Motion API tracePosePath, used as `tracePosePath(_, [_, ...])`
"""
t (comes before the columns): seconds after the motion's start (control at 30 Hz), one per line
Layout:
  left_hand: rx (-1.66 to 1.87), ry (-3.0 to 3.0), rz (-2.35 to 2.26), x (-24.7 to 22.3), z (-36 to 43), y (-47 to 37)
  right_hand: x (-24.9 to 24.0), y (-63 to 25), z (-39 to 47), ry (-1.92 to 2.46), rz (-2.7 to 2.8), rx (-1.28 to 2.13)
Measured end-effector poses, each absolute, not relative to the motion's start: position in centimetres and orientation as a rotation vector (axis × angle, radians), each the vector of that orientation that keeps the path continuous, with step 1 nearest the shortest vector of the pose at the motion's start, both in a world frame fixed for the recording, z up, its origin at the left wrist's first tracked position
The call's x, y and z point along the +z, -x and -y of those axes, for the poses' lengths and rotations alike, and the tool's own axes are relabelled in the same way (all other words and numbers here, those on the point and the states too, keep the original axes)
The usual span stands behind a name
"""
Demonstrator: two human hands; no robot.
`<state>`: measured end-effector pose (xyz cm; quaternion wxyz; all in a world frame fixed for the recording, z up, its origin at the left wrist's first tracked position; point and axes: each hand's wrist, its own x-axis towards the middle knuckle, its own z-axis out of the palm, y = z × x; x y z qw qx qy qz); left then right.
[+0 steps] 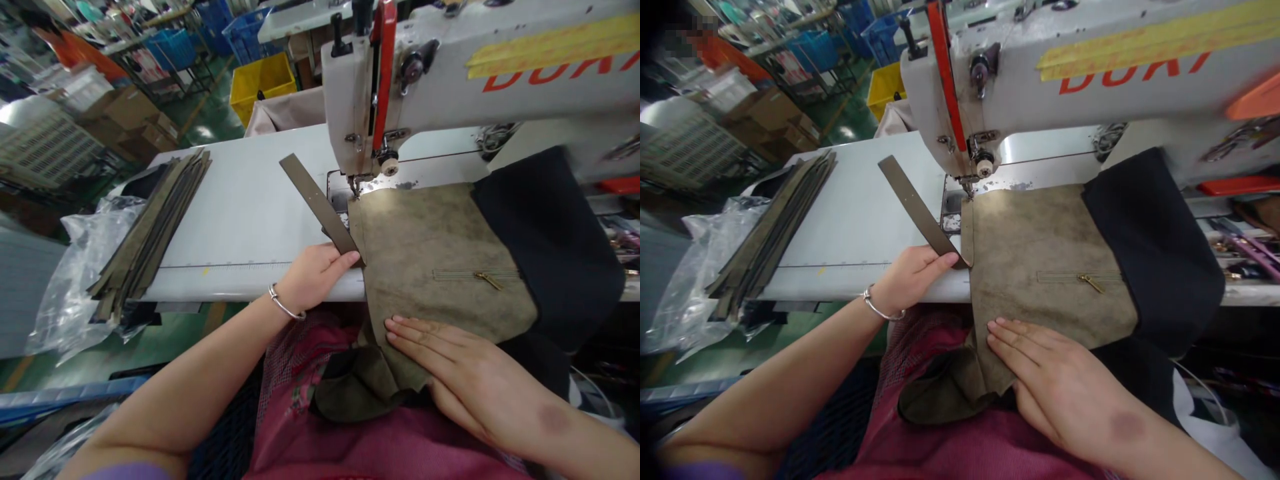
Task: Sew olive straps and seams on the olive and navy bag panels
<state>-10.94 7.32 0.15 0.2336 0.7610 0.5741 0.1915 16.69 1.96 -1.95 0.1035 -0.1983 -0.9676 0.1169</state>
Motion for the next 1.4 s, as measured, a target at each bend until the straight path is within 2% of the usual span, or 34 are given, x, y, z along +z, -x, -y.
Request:
tracePosePath(0.33, [0.478,-2.137,-1.54,0.5,-7.3,10.1,-1.7,-16.0,-2.0,0.655,2.695,0.411])
tracePosePath(0.6, [0.241,-2.608,-1.418,-0.5,-4.1,9.0,-1.4,-15.6,-2.3,0.614,2.67,0.283])
tracePosePath(0.77, [0.187,-2.722,-1.439,-1.3,-3.1,9.0,-1.0,-15.8,-2.9,0.554,2.694,0.321])
tracePosePath(1.4, [0.121,-2.734,-1.407,-0.9,-9.0,10.4,0.1,-13.8,-7.0,0.523,2.665,0.297])
